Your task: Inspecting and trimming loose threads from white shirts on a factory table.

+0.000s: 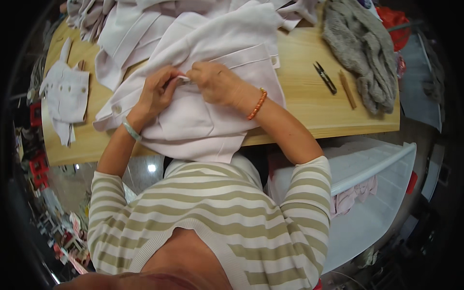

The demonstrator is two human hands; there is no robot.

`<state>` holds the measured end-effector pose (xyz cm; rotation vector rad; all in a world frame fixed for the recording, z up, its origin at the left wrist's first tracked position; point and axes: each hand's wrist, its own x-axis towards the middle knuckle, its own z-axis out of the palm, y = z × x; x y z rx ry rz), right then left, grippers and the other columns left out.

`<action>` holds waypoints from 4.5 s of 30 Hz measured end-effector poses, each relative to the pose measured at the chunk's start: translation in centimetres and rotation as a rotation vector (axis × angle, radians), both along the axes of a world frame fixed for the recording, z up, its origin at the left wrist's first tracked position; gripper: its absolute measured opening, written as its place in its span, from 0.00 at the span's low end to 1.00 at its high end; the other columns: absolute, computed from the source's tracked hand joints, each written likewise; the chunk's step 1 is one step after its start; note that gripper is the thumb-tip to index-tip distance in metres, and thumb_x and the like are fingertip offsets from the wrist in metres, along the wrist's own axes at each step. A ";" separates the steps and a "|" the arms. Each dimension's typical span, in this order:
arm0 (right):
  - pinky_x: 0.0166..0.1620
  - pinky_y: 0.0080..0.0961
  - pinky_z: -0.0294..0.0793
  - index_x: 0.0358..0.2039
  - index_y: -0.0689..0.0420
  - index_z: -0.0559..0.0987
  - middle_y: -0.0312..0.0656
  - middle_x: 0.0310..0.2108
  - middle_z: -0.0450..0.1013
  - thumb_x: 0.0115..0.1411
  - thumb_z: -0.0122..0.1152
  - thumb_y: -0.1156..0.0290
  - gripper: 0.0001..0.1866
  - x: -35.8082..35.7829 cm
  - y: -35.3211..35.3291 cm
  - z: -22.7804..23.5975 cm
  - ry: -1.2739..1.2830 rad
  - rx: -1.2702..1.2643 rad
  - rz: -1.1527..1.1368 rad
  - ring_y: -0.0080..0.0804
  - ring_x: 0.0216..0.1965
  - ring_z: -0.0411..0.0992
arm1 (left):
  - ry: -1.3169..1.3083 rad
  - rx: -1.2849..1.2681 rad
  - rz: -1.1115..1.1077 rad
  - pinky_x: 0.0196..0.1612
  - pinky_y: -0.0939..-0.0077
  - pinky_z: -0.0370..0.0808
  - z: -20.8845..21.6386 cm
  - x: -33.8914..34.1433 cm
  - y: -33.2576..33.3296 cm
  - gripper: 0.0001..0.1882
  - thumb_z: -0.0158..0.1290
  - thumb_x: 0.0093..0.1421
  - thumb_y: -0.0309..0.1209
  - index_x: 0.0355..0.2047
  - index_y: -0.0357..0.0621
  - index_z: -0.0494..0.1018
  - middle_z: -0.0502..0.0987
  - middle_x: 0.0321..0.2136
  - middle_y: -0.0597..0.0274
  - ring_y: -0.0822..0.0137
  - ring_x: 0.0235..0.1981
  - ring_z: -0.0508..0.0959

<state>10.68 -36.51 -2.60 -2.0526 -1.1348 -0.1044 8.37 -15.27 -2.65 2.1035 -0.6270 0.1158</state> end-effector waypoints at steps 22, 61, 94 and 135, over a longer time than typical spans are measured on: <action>0.28 0.24 0.70 0.34 0.64 0.81 0.46 0.22 0.75 0.54 0.62 0.75 0.08 -2.8 -6.2 0.2 0.354 -0.010 -0.256 0.29 0.20 0.69 | 0.180 0.105 0.045 0.23 0.81 0.66 0.9 0.2 2.5 0.09 0.61 0.56 0.31 0.30 0.39 0.75 0.74 0.20 0.68 0.76 0.19 0.67; 0.21 0.16 0.64 0.33 0.63 0.74 0.33 0.18 0.69 0.60 0.56 0.78 0.03 -5.7 -3.2 0.1 0.420 0.014 -0.095 0.17 0.17 0.67 | 0.128 0.103 -0.152 0.40 0.59 0.73 0.6 -1.6 -3.8 0.06 0.55 0.39 0.27 0.21 0.41 0.77 0.77 0.23 0.50 0.49 0.35 0.75; 0.29 0.40 0.72 0.44 0.64 0.74 0.50 0.29 0.70 0.54 0.56 0.79 0.15 -6.2 -2.1 0.2 0.033 -0.095 -0.309 0.48 0.28 0.72 | 0.204 -0.154 -0.167 0.33 0.73 0.75 0.2 -2.0 -3.7 0.10 0.61 0.47 0.26 0.33 0.40 0.78 0.78 0.30 0.58 0.64 0.31 0.78; 0.33 0.33 0.72 0.34 0.60 0.79 0.46 0.27 0.72 0.54 0.61 0.76 0.06 -7.0 -9.5 1.9 0.144 -0.220 -0.435 0.46 0.28 0.72 | 0.126 0.213 -0.027 0.33 0.71 0.71 0.3 -0.7 -4.8 0.08 0.58 0.52 0.25 0.34 0.41 0.76 0.77 0.29 0.59 0.62 0.30 0.75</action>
